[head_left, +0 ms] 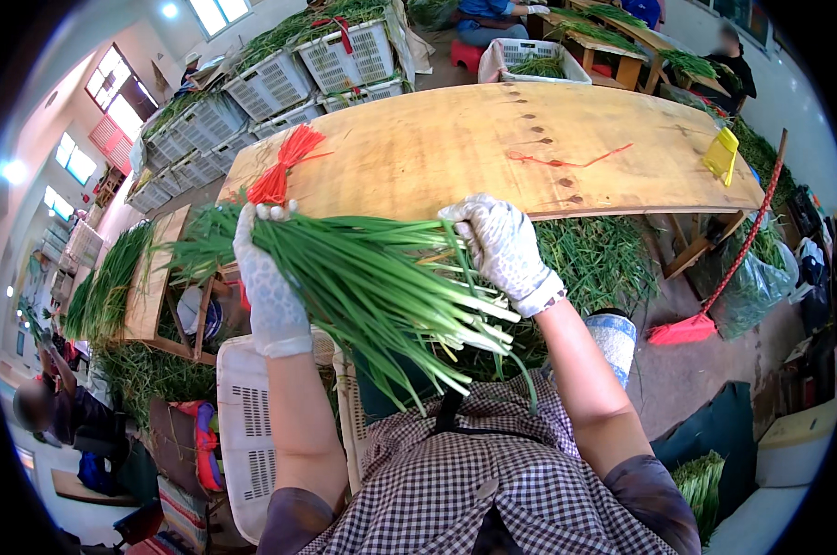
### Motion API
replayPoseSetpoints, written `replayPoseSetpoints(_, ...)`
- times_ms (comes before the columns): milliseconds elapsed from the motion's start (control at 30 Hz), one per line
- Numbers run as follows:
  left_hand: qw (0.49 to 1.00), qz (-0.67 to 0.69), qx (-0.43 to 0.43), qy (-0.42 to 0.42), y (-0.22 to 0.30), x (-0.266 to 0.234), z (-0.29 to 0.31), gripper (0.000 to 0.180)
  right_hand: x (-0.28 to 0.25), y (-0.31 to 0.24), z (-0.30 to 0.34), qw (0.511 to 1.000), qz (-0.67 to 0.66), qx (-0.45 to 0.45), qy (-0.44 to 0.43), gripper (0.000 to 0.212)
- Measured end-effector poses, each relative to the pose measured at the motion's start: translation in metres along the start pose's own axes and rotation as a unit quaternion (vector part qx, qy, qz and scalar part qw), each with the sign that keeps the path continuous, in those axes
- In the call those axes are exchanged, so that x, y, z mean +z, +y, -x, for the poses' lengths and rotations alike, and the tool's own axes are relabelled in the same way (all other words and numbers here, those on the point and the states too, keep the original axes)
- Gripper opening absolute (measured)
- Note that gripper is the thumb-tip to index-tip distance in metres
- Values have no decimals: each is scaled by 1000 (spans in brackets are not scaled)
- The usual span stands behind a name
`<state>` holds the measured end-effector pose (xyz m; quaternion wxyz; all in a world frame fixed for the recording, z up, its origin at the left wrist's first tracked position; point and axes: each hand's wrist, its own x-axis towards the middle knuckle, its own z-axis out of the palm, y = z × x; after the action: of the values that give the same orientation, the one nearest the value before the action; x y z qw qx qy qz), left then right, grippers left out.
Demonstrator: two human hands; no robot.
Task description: The person bundles bunches of green leeks by hand using red elastic bands, placing the finished bundles into a plastic crate.
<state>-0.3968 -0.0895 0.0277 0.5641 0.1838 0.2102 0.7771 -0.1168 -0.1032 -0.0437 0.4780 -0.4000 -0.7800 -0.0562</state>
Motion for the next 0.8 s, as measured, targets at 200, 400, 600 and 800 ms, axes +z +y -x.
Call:
replayPoseSetpoints(200, 996, 7, -69, 49, -13, 13, -22, 23, -12, -4, 7, 976, -183, 82, 87, 5)
replayPoseSetpoints(400, 994, 67, -1, -84, 14, 13, -17, 18, -62, 92, 87, 888, -94, 390, 223, 11)
replayPoseSetpoints(600, 989, 101, -2, -110, 19, -19, -44, 18, -18, 13, 70, 930, -241, 275, -4, 38)
replayPoseSetpoints(800, 989, 123, -35, -73, 3, -6, -35, 19, 21, -19, 54, 785, -537, 309, -11, 39)
